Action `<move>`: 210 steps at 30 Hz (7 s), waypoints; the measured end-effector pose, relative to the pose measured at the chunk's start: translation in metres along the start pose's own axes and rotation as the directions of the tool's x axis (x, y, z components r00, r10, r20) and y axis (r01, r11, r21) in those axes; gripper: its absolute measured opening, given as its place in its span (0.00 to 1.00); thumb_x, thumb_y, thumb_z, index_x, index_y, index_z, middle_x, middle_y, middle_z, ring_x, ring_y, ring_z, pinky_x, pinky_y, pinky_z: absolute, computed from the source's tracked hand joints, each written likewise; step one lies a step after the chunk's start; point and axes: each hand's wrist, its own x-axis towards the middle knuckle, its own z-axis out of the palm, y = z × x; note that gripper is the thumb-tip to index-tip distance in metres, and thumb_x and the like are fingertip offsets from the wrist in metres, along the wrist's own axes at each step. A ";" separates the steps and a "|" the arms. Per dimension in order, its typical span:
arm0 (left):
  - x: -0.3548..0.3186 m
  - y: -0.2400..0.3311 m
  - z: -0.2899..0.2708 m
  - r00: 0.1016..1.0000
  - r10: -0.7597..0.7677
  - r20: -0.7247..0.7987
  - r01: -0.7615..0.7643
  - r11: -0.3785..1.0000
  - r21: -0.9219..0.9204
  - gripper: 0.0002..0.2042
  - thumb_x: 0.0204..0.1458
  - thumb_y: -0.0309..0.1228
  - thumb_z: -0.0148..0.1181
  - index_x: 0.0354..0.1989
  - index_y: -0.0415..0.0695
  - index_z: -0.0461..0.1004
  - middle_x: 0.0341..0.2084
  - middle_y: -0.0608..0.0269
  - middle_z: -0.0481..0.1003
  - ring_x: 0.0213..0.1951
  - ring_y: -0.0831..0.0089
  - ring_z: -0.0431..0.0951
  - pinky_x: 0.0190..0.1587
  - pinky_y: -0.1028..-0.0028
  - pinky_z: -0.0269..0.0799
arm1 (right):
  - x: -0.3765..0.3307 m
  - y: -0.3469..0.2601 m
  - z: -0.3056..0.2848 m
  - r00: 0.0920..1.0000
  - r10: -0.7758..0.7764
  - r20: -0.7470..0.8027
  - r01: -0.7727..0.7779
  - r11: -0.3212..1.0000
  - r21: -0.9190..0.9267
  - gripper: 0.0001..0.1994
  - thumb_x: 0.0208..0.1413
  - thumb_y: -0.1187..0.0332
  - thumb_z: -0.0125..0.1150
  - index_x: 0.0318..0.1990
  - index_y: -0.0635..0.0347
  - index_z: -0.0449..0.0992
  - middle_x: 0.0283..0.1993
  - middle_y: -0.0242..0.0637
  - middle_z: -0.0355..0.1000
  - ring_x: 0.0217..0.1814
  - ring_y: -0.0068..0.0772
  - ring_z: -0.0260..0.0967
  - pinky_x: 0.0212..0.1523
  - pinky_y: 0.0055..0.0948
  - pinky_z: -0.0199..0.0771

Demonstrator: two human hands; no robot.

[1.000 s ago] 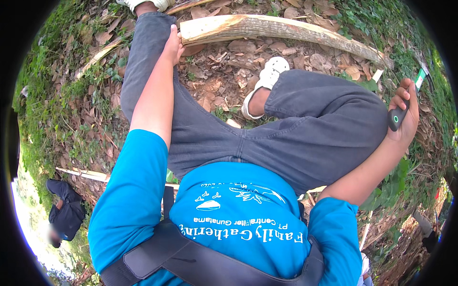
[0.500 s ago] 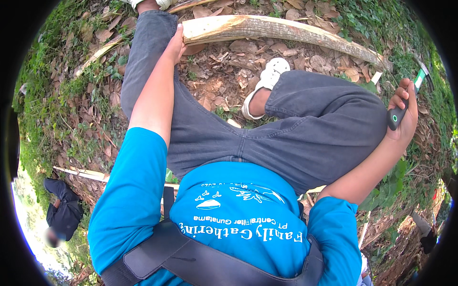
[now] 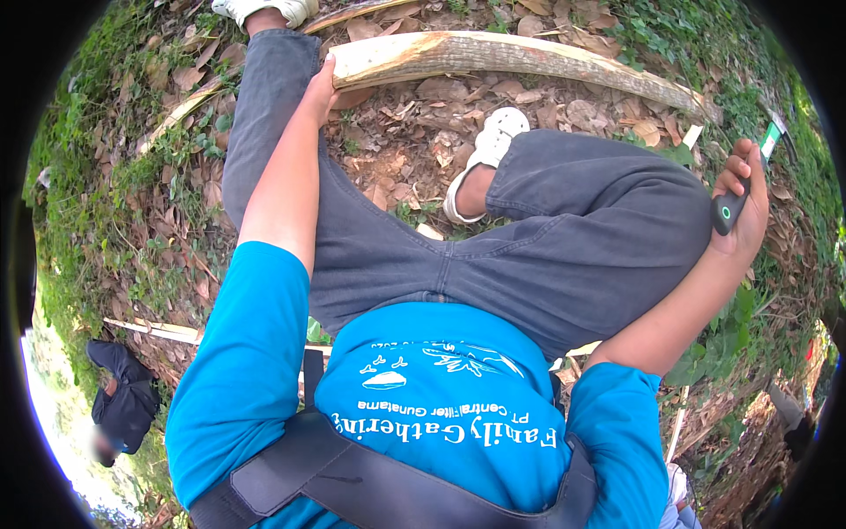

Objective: The person sits on the ground and uses a hammer to split a piece of wood. They repeatedly strike the wood to drive a split through it, occasionally adjusting the wood's position. Another person is visible in the background.

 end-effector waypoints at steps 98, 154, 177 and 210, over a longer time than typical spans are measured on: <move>-0.796 0.177 -0.179 0.313 -0.551 -0.773 0.150 0.833 -0.533 0.14 0.42 0.37 0.66 0.19 0.43 0.70 0.21 0.56 0.77 0.25 0.66 0.78 0.28 0.64 0.71 | 0.033 0.188 0.762 0.233 0.957 -0.173 0.518 -0.273 -0.811 0.17 0.60 0.58 0.59 0.27 0.63 0.72 0.21 0.40 0.70 0.19 0.37 0.68 0.20 0.39 0.68; -1.459 0.077 -0.935 -0.843 -0.202 -0.498 -0.283 0.955 0.092 0.14 0.67 0.39 0.51 0.49 0.41 0.75 0.56 0.56 0.75 0.61 0.66 0.70 0.65 0.60 0.59 | -0.758 0.451 1.225 0.252 0.965 -0.077 0.856 -0.260 -0.446 0.20 0.63 0.56 0.59 0.29 0.68 0.78 0.26 0.39 0.76 0.25 0.33 0.75 0.27 0.35 0.74; -1.320 -0.268 -1.126 -0.028 -0.785 -0.618 -0.448 0.563 -0.695 0.09 0.60 0.32 0.60 0.38 0.37 0.76 0.25 0.67 0.78 0.28 0.81 0.75 0.34 0.77 0.70 | -0.883 0.580 1.358 0.305 0.935 -0.180 0.918 -0.339 -0.205 0.24 0.68 0.55 0.45 0.42 0.74 0.77 0.35 0.54 0.78 0.38 0.49 0.78 0.35 0.50 0.74; -0.971 -0.645 -1.514 0.086 -0.676 -0.732 0.150 0.735 -0.661 0.27 0.51 0.41 0.59 0.52 0.31 0.66 0.47 0.36 0.74 0.51 0.45 0.77 0.51 0.57 0.74 | -1.065 0.523 1.205 0.758 0.515 -0.401 0.365 -0.844 -0.393 0.24 0.69 0.52 0.43 0.53 0.64 0.76 0.50 0.56 0.76 0.52 0.59 0.74 0.51 0.51 0.72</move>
